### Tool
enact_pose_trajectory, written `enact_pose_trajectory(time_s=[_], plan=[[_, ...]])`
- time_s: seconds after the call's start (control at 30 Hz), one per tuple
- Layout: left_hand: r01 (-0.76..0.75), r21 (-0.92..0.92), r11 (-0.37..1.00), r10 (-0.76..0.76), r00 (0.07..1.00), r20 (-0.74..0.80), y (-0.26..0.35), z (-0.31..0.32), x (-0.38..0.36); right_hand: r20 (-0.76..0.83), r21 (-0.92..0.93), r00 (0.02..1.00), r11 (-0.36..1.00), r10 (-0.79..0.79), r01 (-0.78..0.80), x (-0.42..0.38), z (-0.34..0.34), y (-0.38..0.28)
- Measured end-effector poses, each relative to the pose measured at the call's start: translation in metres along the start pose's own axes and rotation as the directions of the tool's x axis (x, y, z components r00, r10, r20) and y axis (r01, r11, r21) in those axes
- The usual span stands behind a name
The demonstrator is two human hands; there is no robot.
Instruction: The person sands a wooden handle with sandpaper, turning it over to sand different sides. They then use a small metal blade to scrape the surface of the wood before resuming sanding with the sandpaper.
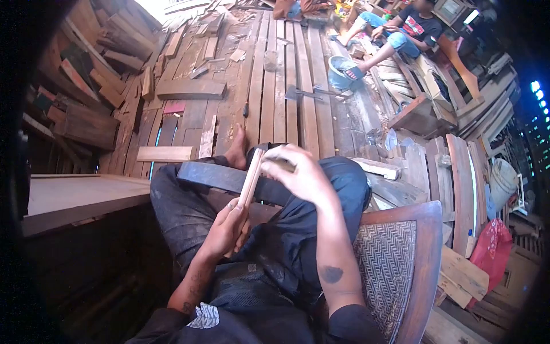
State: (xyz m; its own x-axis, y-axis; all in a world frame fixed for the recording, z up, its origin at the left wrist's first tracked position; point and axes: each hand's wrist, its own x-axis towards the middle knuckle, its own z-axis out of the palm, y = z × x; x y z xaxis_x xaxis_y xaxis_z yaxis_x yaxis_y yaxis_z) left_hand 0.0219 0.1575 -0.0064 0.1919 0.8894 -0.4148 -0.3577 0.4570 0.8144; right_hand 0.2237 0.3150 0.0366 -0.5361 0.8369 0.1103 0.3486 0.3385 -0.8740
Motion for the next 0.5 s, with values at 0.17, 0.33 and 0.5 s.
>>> enact_pose_trajectory(time_s=[0.17, 0.33, 0.5], plan=[[0.038, 0.009, 0.999, -0.038, 0.999, 0.014, 0.003, 0.008, -0.003, 0.129, 0.033, 0.991, 0.999, -0.027, 0.023, -0.013, 0.011, 0.004], [0.031, -0.025, 0.999, -0.031, 0.999, 0.024, -0.002, 0.005, -0.004, 0.111, 0.07, 0.994, 0.998, -0.008, 0.0, -0.012, 0.011, 0.013], [0.023, -0.034, 0.999, -0.022, 0.999, 0.025, -0.007, 0.002, -0.003, 0.101, 0.065, 0.994, 0.997, -0.037, 0.03, -0.014, 0.014, 0.012]])
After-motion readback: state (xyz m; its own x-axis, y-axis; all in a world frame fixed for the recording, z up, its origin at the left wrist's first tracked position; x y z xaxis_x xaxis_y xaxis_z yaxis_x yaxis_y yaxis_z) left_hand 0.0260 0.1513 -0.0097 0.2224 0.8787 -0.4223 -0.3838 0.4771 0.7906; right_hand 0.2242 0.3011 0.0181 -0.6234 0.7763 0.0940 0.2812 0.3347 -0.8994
